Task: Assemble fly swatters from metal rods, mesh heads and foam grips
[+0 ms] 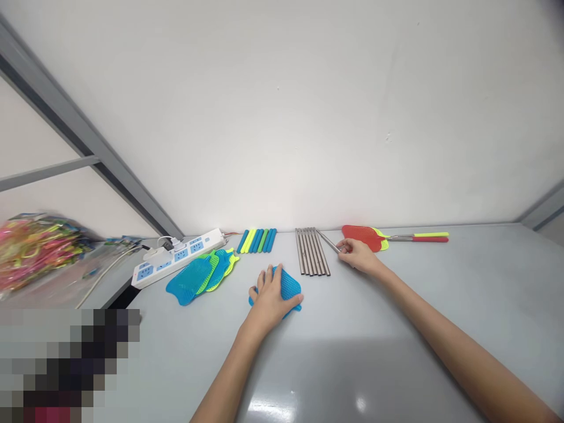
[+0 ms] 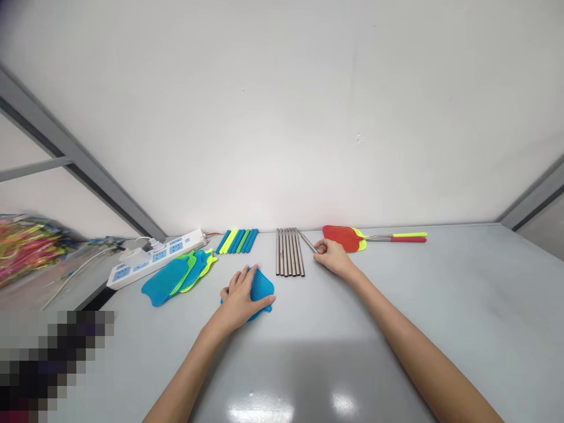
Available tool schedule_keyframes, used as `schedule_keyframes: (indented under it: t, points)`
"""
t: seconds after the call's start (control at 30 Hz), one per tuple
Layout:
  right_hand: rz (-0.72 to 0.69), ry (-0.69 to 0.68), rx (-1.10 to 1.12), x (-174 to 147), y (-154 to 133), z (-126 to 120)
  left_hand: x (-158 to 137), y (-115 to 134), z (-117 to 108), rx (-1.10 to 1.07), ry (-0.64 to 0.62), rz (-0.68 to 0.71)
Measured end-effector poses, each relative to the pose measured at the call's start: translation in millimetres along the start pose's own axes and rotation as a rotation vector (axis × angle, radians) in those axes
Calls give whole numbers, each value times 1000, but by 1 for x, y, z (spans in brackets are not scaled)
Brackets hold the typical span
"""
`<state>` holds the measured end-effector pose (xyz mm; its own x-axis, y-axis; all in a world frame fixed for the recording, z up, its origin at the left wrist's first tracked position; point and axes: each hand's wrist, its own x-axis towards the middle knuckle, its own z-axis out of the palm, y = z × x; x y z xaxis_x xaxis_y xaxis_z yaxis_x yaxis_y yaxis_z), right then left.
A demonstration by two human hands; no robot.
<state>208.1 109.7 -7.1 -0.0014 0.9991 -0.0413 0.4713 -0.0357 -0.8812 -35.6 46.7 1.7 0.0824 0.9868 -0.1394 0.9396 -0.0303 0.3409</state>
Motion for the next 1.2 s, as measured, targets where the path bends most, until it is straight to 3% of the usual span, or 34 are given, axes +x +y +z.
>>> schedule_keyframes:
  t: [0.2, 0.37, 0.6, 0.9, 1.2]
  points:
    - [148, -162, 202, 4, 0, -17, -1, 0, 2, 2, 15, 47]
    - [240, -364, 697, 6, 5, -37, -2, 1, 3, 10, 28, 45]
    - [109, -402, 944, -10, -25, -51, -1, 1, 4, 8, 46, 54]
    - [-8, -613, 822, -37, -72, -57, 0, 0, 3, 21, 105, 88]
    - [-68, -780, 575, -48, -89, -56, 0, 4, 0, 22, 197, 66]
